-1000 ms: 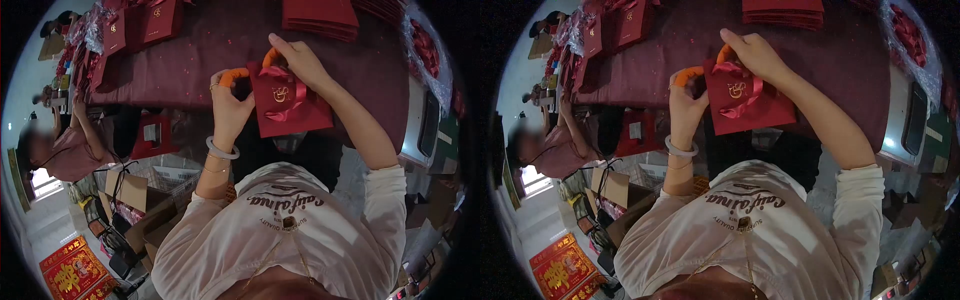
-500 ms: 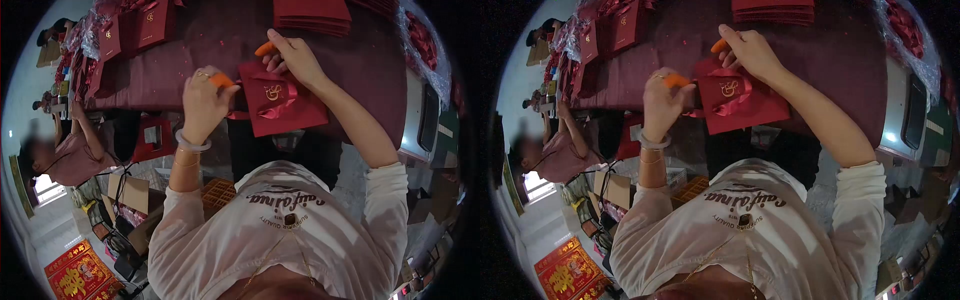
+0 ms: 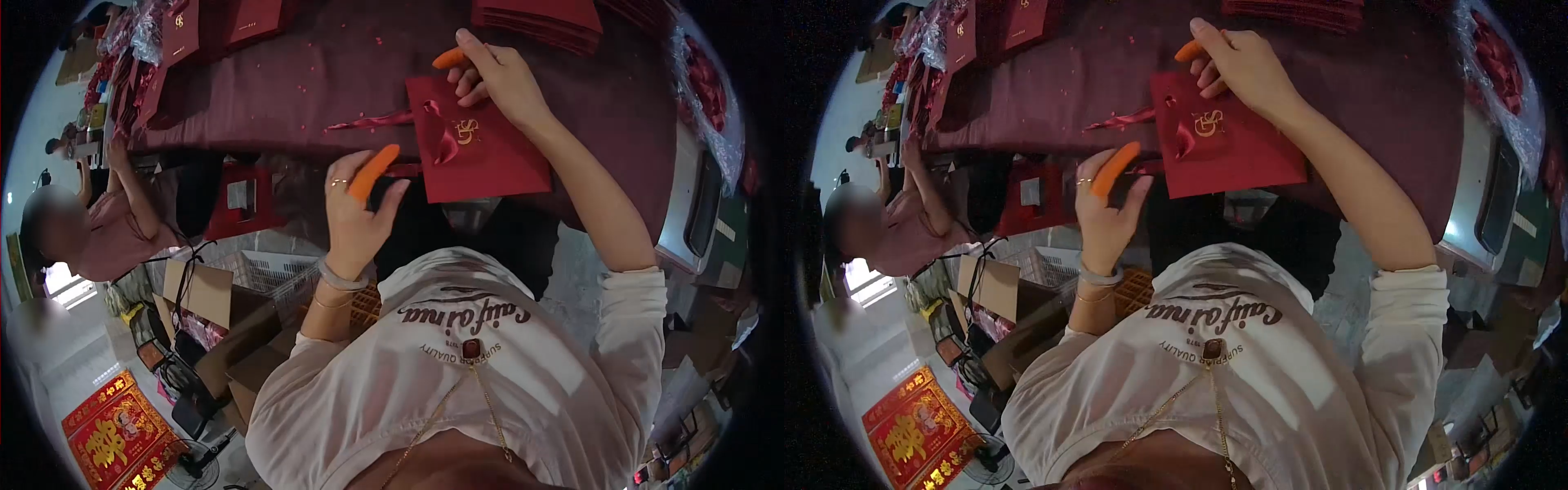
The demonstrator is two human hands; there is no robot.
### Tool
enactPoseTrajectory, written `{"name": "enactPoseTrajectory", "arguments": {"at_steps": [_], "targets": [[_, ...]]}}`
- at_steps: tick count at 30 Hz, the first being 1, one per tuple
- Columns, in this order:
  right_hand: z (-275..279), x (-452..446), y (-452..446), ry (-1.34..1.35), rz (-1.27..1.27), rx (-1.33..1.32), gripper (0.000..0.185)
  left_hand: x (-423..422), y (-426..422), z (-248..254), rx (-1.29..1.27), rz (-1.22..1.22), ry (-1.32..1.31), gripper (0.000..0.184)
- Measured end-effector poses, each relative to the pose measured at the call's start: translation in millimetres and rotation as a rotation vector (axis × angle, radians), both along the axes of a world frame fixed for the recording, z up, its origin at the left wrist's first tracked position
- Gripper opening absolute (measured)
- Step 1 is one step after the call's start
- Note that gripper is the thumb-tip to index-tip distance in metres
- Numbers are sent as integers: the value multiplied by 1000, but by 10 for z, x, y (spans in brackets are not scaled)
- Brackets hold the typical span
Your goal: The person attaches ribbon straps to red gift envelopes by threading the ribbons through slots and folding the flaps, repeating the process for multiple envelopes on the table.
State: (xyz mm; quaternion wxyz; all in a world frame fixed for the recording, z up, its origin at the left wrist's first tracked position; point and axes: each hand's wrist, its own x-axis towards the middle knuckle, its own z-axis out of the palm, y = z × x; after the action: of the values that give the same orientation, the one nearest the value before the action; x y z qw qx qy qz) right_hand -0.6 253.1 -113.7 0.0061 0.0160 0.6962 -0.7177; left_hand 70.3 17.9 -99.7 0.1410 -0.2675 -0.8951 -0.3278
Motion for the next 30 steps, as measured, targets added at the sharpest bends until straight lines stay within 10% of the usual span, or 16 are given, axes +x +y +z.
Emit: {"name": "enactPoseTrajectory", "arguments": {"at_steps": [10, 15, 22, 28, 30], "targets": [[-3, -4, 6, -16, 5, 37, 56, -15, -310, -235, -152, -33, 34, 17], [-18, -8, 2, -5, 3, 60, 56, 82, -248, -110, -62, 42, -117, 52], [74, 20, -1, -34, 52, 2, 55, -199, 152, -195, -192, -330, 210, 54], [927, 368, 560, 505, -290, -419, 48, -284, 538, 193, 728, -346, 208, 25], [921, 614, 869, 631, -469, -279, 51, -407, 627, 422, 572, -133, -103, 33]]}}
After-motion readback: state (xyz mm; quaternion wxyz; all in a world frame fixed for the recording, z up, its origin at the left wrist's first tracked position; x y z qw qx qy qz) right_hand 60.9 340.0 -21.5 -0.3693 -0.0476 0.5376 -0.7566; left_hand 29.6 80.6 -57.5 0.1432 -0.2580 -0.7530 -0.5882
